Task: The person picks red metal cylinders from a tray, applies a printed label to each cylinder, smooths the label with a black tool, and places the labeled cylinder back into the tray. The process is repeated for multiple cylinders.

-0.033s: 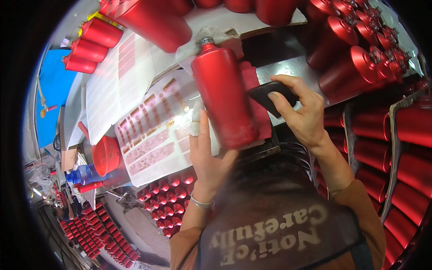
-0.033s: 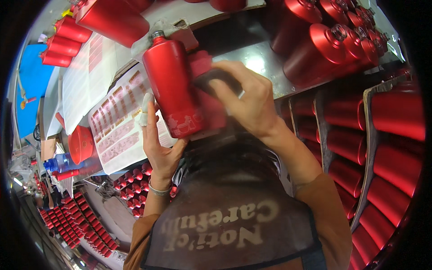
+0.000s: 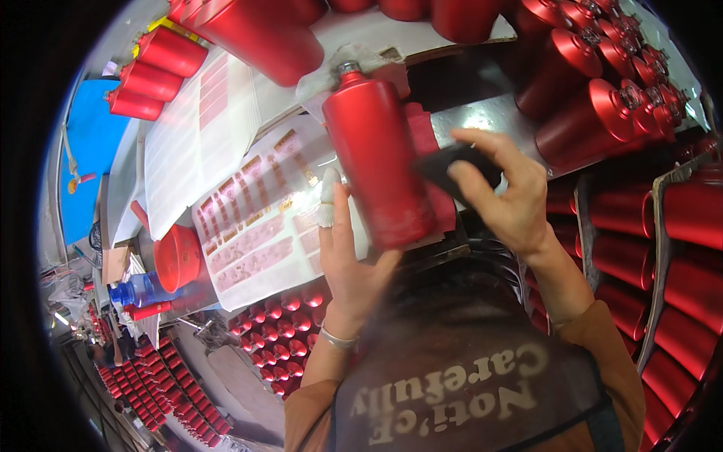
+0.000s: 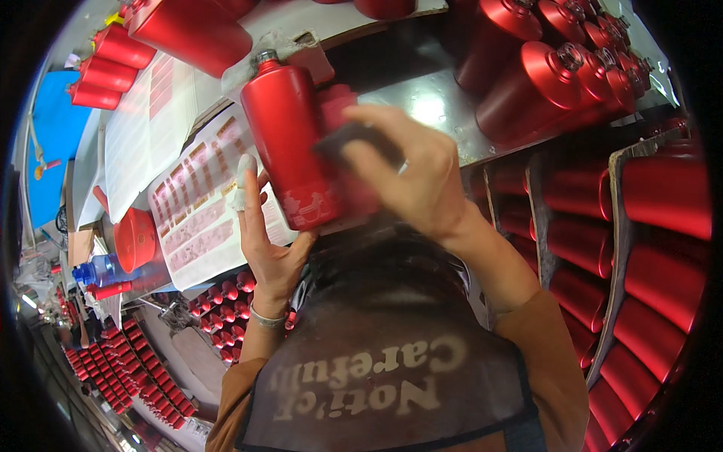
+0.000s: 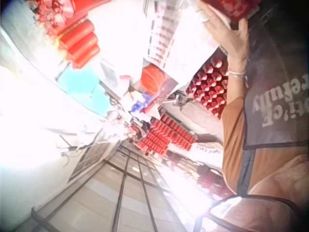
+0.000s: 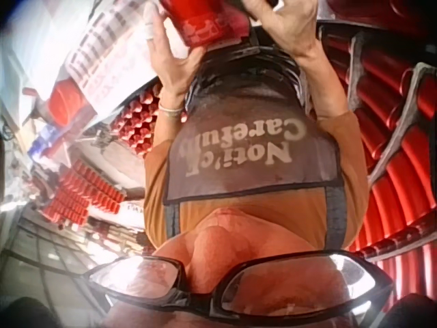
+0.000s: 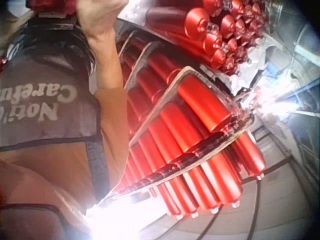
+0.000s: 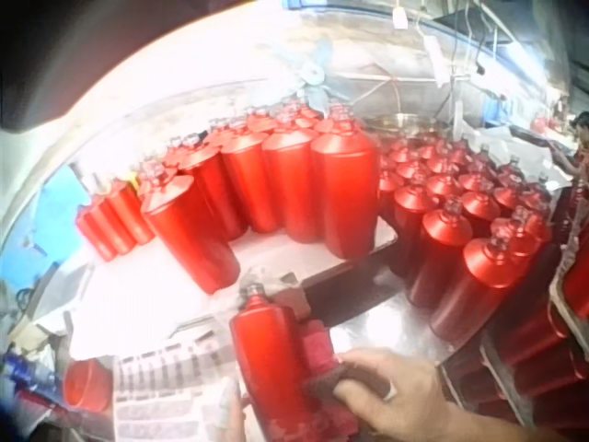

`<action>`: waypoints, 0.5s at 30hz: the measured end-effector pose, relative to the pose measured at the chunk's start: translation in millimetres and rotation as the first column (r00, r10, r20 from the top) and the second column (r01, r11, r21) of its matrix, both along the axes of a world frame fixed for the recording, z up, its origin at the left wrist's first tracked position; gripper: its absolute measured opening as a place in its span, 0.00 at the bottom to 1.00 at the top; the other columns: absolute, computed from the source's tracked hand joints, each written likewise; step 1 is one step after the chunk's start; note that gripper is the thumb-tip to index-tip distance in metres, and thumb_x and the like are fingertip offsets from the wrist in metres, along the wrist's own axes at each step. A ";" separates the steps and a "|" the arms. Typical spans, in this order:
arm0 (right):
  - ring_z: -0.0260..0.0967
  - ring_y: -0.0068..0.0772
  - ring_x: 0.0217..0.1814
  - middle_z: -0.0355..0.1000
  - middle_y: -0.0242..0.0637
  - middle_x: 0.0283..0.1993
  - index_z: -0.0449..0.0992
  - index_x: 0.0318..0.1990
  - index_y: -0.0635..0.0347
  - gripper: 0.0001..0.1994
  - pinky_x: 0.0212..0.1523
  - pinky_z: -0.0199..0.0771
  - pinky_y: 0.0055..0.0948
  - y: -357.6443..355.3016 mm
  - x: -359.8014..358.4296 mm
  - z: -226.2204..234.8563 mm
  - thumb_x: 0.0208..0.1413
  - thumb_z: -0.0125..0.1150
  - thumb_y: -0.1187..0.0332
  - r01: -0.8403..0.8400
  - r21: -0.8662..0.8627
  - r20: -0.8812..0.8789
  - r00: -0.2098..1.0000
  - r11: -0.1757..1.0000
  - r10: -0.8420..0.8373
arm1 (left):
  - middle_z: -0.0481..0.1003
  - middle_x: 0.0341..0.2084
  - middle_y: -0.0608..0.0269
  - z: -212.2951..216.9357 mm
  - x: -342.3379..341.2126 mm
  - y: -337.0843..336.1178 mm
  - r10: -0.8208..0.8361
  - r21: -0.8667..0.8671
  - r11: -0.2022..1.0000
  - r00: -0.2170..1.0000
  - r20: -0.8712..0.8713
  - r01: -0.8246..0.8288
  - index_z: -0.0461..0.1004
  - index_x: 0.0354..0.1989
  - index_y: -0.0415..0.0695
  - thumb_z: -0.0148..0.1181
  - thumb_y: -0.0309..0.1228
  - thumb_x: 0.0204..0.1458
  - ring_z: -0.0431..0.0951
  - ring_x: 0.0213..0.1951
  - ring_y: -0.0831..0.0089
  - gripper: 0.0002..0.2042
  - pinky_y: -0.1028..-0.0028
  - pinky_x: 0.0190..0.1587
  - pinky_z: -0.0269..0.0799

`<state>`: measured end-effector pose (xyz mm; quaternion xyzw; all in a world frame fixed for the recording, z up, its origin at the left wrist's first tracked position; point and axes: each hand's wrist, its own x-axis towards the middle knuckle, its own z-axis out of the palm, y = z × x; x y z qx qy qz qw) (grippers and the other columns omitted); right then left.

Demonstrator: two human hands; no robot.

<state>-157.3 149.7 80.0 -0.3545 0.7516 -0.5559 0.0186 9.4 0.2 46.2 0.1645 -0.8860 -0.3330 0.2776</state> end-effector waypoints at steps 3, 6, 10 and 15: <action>0.76 0.42 0.33 0.78 0.46 0.37 0.79 0.51 0.65 0.18 0.36 0.77 0.34 -13.2 1.1 14.0 0.50 0.69 0.76 -0.374 0.084 -0.404 0.835 0.923 0.375 | 0.67 0.62 0.40 -2.4 -2.7 9.0 0.018 -0.012 1.000 0.999 -0.031 -0.018 0.51 0.73 0.31 0.77 0.27 0.39 0.69 0.61 0.43 0.51 0.56 0.62 0.66; 0.75 0.32 0.35 0.77 0.37 0.35 0.79 0.50 0.66 0.13 0.38 0.75 0.31 -27.2 -19.8 24.7 0.57 0.61 0.77 -0.130 0.066 -0.310 0.940 0.989 0.145 | 0.69 0.61 0.43 -10.8 -5.1 11.6 0.046 -0.038 0.998 0.998 -0.049 -0.048 0.48 0.74 0.33 0.76 0.27 0.38 0.70 0.61 0.50 0.53 0.59 0.62 0.66; 0.64 0.10 0.37 0.72 0.22 0.36 0.79 0.48 0.65 0.14 0.39 0.65 0.16 -26.6 -46.9 1.1 0.70 0.48 0.67 -0.118 0.049 0.526 0.847 0.992 0.075 | 0.67 0.64 0.43 -17.3 -2.9 2.6 0.000 0.131 0.991 0.998 0.065 -0.008 0.51 0.73 0.32 0.74 0.24 0.40 0.70 0.63 0.51 0.50 0.63 0.64 0.65; 0.64 0.16 0.39 0.71 0.26 0.36 0.75 0.59 0.69 0.22 0.43 0.65 0.19 -12.6 -29.0 -47.9 0.71 0.52 0.58 -0.336 0.102 0.491 0.836 0.936 0.246 | 0.59 0.70 0.41 -10.1 0.8 -2.9 -0.084 0.027 0.996 0.995 -0.045 0.085 0.60 0.71 0.39 0.74 0.19 0.35 0.62 0.68 0.43 0.48 0.58 0.67 0.62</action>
